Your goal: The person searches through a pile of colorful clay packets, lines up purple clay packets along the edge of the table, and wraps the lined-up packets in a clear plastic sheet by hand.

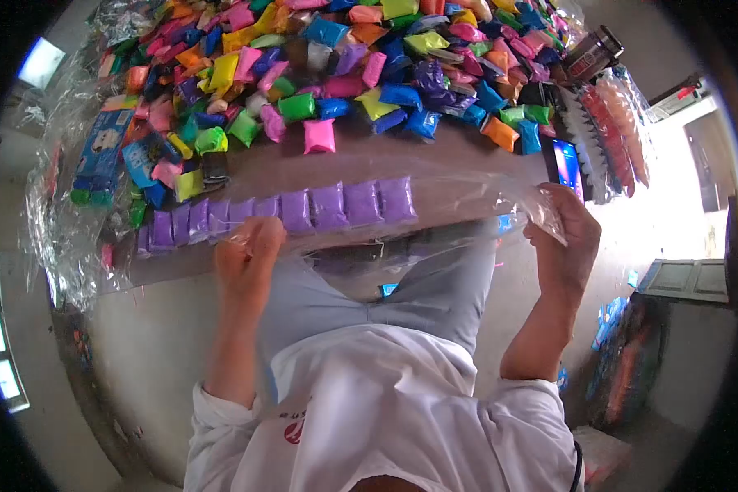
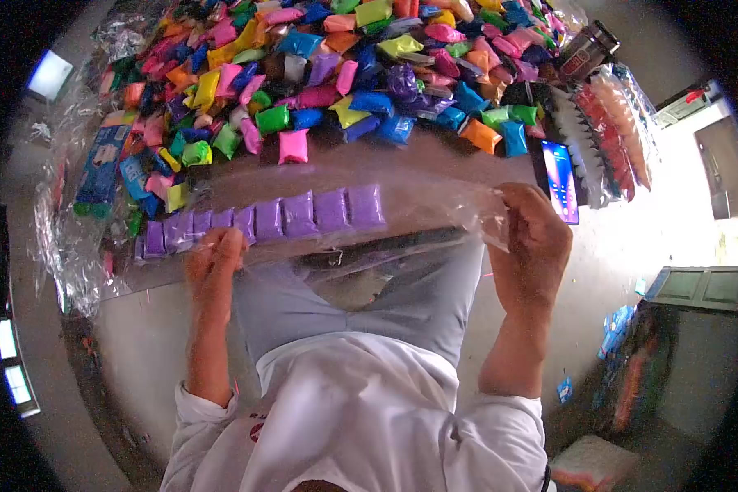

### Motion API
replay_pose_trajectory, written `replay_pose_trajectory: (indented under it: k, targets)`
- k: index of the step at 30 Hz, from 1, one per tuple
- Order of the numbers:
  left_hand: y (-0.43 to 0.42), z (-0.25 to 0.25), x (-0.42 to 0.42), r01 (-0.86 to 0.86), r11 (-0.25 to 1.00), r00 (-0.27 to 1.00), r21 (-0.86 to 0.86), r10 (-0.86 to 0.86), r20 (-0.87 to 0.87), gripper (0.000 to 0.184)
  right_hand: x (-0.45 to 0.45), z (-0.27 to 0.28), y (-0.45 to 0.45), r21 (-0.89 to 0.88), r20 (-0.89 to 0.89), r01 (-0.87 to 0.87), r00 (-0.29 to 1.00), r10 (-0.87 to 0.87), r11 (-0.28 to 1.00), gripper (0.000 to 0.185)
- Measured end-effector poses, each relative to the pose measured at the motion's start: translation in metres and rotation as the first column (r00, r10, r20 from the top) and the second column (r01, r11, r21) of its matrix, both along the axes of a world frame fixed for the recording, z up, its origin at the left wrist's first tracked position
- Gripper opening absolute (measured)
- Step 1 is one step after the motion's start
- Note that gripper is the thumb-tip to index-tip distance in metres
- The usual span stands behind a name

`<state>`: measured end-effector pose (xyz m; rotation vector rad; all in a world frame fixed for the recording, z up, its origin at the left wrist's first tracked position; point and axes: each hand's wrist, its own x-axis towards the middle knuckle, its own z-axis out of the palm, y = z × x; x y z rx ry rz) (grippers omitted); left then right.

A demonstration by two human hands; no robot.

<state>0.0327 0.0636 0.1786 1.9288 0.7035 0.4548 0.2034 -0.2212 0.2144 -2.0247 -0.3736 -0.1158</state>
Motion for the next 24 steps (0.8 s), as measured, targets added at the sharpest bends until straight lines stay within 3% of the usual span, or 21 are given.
replay_pose_trajectory:
  k: [3,4,6,8,10,15,16,17,18,22,24]
  targets:
    - [-0.003,0.000,0.000,-0.027,0.997,0.999,-0.071,0.026,-0.024,0.027,-0.003,0.000,0.004,0.122,0.007,-0.022,1.000,0.022,0.992,0.036]
    - [-0.002,-0.002,-0.001,-0.033,0.997,0.999,-0.070,0.031,-0.027,0.027,-0.006,-0.002,0.001,0.152,0.026,-0.136,0.991,0.134,0.979,0.015]
    - [0.001,-0.009,-0.003,0.000,1.000,1.000,0.014,0.000,0.019,0.023,-0.006,-0.004,-0.001,0.175,0.012,-0.151,0.988,0.152,0.973,0.013]
    - [0.003,-0.008,-0.005,-0.001,0.999,1.000,-0.038,0.000,-0.023,0.027,-0.007,-0.005,0.001,0.202,-0.001,-0.168,0.985,0.172,0.965,0.011]
    - [0.005,-0.006,-0.006,-0.004,0.996,0.998,-0.086,-0.001,-0.060,0.031,-0.008,-0.004,0.005,0.093,0.015,-0.064,0.998,0.063,0.994,0.006]
    - [0.003,-0.006,-0.005,-0.074,0.995,0.994,-0.066,0.079,0.077,0.029,-0.012,-0.001,0.013,0.168,-0.045,-0.122,0.990,0.131,0.978,0.009]
    - [0.004,-0.007,-0.005,-0.074,0.995,0.994,-0.066,0.079,0.078,0.029,-0.013,0.001,0.014,0.054,0.009,-0.122,0.993,0.121,0.991,0.010]
    - [0.006,-0.008,-0.006,-0.059,0.998,0.994,0.017,0.057,0.092,0.028,-0.013,0.001,0.015,-0.060,0.064,-0.113,0.991,0.117,0.992,0.010]
    - [0.007,-0.009,-0.007,-0.045,0.994,0.994,0.100,0.034,0.104,0.027,-0.013,-0.001,0.015,-0.009,0.023,-0.120,0.993,0.120,0.993,0.009]
    - [0.006,-0.004,-0.009,-0.025,0.985,0.997,0.170,0.012,0.077,0.023,-0.015,-0.006,0.014,0.026,0.003,-0.106,0.994,0.106,0.994,0.010]
    - [0.008,-0.004,-0.010,0.022,0.990,0.999,0.138,-0.027,0.028,0.023,-0.014,-0.002,0.009,-0.058,-0.046,-0.122,0.992,0.120,0.991,0.021]
